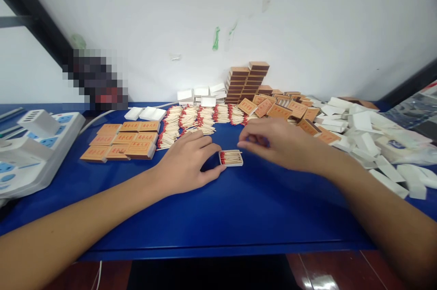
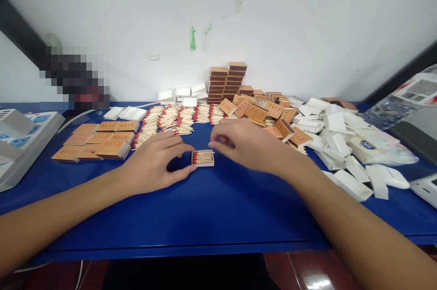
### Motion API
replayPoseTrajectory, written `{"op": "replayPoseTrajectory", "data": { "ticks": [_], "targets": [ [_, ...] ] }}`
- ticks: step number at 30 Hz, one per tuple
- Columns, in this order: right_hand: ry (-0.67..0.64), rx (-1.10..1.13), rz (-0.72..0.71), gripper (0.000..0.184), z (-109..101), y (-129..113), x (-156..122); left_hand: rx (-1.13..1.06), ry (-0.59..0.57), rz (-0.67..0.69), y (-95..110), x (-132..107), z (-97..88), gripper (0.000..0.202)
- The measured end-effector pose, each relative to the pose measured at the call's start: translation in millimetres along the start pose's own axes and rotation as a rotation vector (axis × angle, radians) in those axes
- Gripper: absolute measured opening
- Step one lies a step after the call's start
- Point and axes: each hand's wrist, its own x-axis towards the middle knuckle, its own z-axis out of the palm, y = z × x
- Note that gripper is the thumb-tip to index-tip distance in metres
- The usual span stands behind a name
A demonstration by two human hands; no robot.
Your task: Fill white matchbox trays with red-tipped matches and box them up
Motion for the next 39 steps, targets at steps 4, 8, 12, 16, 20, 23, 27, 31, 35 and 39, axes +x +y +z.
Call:
{"op": "replayPoseTrajectory", "data": {
  "ticks": [4,8,12,16,20,23,27,31,35,39],
  "targets": [
    [0.005,-0.083,0.248,0.021,-46.2,35.3,-15.8,-0.009,-0.006,-0.007,0.0,-0.3,-1.0,0.031],
    [-0.177,-0.089,0.501,0.030,-73.6,62.9,-36.6,-0.009,-0.014,-0.007,0.0,-0.1,-2.2,0.031],
    [-0.263,-0.090,0.552,0.036,-68.2,69.2,-38.7,-0.017,-0.013,-0.007,-0.5,0.3,-2.1,0.030],
    [-0.279,-0.106,0.543,0.029,-63.7,69.0,-34.0,-0.035,0.027,-0.004,-0.2,0.8,-2.5,0.029],
    [-0.030,-0.112,0.374,0.033,-63.4,56.5,-29.5,-0.032,0.106,-0.027,0.7,1.8,-4.5,0.028],
    [0.051,-0.028,0.226,0.033,-50.6,33.7,-20.8,-0.038,0.151,-0.043,0.4,2.0,-5.0,0.023],
    [-0.062,0.000,0.121,0.028,-22.9,5.6,-8.1,-0.046,0.212,-0.075,-1.2,1.3,-3.4,0.023],
    [-0.084,0.000,0.110,0.028,-9.6,-2.5,-4.5,-0.040,0.222,-0.103,-1.7,1.5,-1.9,0.025],
    [-0.055,0.005,0.100,0.033,-13.1,-4.4,-6.9,-0.048,0.226,-0.129,-0.8,2.3,-1.7,0.023],
    [-0.012,0.005,0.007,0.033,-14.8,-9.8,-8.6,-0.054,0.230,-0.181,-0.2,2.1,-2.0,0.020]
  ]
}}
